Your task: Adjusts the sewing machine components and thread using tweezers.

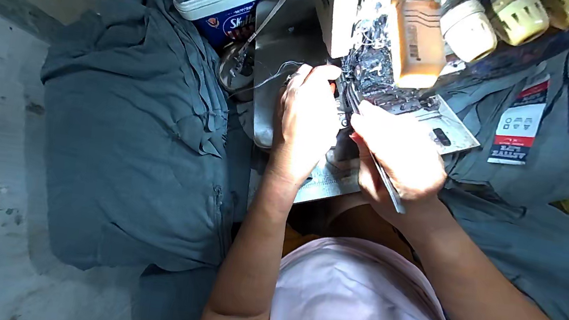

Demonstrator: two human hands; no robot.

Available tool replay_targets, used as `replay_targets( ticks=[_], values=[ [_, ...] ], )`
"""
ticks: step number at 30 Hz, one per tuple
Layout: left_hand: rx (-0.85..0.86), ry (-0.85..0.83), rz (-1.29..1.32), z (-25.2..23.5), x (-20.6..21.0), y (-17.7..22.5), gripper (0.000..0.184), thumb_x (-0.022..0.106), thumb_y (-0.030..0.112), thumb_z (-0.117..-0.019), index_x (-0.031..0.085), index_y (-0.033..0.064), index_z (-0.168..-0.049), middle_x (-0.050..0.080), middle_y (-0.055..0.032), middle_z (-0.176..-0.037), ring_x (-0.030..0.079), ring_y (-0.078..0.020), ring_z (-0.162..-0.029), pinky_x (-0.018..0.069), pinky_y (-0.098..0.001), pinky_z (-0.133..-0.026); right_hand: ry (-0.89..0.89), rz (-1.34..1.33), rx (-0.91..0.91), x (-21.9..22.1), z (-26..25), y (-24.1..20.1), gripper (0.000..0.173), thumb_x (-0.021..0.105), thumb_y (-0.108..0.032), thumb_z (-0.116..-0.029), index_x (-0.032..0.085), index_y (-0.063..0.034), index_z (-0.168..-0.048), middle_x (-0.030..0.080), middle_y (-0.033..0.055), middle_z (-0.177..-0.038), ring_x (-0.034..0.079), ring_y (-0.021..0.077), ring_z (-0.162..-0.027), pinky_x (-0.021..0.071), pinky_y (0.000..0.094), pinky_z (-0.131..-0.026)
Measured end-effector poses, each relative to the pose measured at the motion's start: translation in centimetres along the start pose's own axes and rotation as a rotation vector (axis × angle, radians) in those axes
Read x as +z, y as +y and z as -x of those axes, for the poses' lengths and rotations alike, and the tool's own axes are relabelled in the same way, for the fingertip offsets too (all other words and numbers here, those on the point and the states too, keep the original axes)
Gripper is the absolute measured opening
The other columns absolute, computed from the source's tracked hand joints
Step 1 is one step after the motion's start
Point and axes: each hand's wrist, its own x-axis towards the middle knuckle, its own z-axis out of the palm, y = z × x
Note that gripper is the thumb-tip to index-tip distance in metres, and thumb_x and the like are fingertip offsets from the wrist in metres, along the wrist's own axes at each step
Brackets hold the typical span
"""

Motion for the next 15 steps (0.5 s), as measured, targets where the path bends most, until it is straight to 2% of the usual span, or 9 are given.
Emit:
replay_targets(
  ticks=[2, 4, 7, 9, 11, 15],
  values=[
    [0.019, 0.005, 0.011, 0.0, 0.0, -0.2, 0.025, 0.055, 0.003, -0.0965, 0.074, 0.001, -0.112, 0.072, -0.017, -0.105, 0.068, -0.0254, -0.1, 0.0507, -0.0371, -0.091, 0.06, -0.038, 0.021, -0.4, 0.0, -0.1, 0.017, 0.061, -0.003, -0.0989, 0.071, 0.0079, -0.107, 0.073, 0.0255, -0.111, 0.07, 0.029, -0.108, 0.052, 0.0313, -0.097],
    [0.031, 0.01, 0.012, 0.0, 0.1, -0.3, 0.023, 0.056, 0.004, -0.097, 0.074, 0.001, -0.111, 0.072, -0.0163, -0.104, 0.068, -0.0247, -0.1, 0.0504, -0.0363, -0.092, 0.105, -0.105, 0.119, -1.2, -0.2, 0.1, 0.016, 0.061, -0.004, -0.0993, 0.068, 0.0095, -0.104, 0.073, 0.0237, -0.111, 0.069, 0.0234, -0.112, 0.0528, 0.0289, -0.099],
    [0.04, 0.029, 0.021, 0.0, 0.3, -0.6, 0.024, 0.054, 0.003, -0.0966, 0.075, 0.0017, -0.109, 0.072, -0.0148, -0.102, 0.067, -0.0229, -0.098, 0.0498, -0.0348, -0.09, 0.148, -0.212, 0.336, -2.0, -0.7, 1.1, 0.02, 0.061, -0.001, -0.0984, 0.067, 0.0114, -0.113, 0.072, 0.0153, -0.113, 0.07, 0.0117, -0.105, 0.0577, 0.0256, -0.094],
    [0.033, 0.018, 0.026, 0.0, 0.3, -0.7, 0.027, 0.053, 0.002, -0.0961, 0.075, 0.0025, -0.111, 0.072, -0.0139, -0.102, 0.066, -0.0217, -0.097, 0.0497, -0.0345, -0.089, 0.172, -0.26, 0.421, -2.0, -1.0, 1.8, 0.022, 0.062, 0.0, -0.098, 0.067, 0.0102, -0.117, 0.073, 0.011, -0.11, 0.072, 0.0083, -0.1, 0.0597, 0.024, -0.091],
    [0.032, 0.014, 0.029, 0.0, 0.3, -0.6, 0.027, 0.053, 0.002, -0.0957, 0.075, 0.0023, -0.111, 0.072, -0.014, -0.103, 0.067, -0.0221, -0.099, 0.0496, -0.0348, -0.091, 0.173, -0.284, 0.433, -1.8, -1.1, 2.1, 0.022, 0.063, 0.0, -0.0976, 0.067, 0.0095, -0.117, 0.073, 0.0099, -0.109, 0.072, 0.0071, -0.099, 0.0595, 0.0225, -0.089],
    [0.035, 0.015, 0.034, 0.0, 0.3, -0.7, 0.026, 0.053, 0.001, -0.0952, 0.075, 0.0019, -0.111, 0.072, -0.0134, -0.102, 0.066, -0.0212, -0.098, 0.0497, -0.0342, -0.09, 0.161, -0.28, 0.382, -1.0, -0.7, 2.4, 0.022, 0.063, 0.001, -0.0974, 0.068, 0.0102, -0.117, 0.072, 0.0139, -0.113, 0.071, 0.0097, -0.102, 0.0585, 0.0237, -0.091]
  ],
)
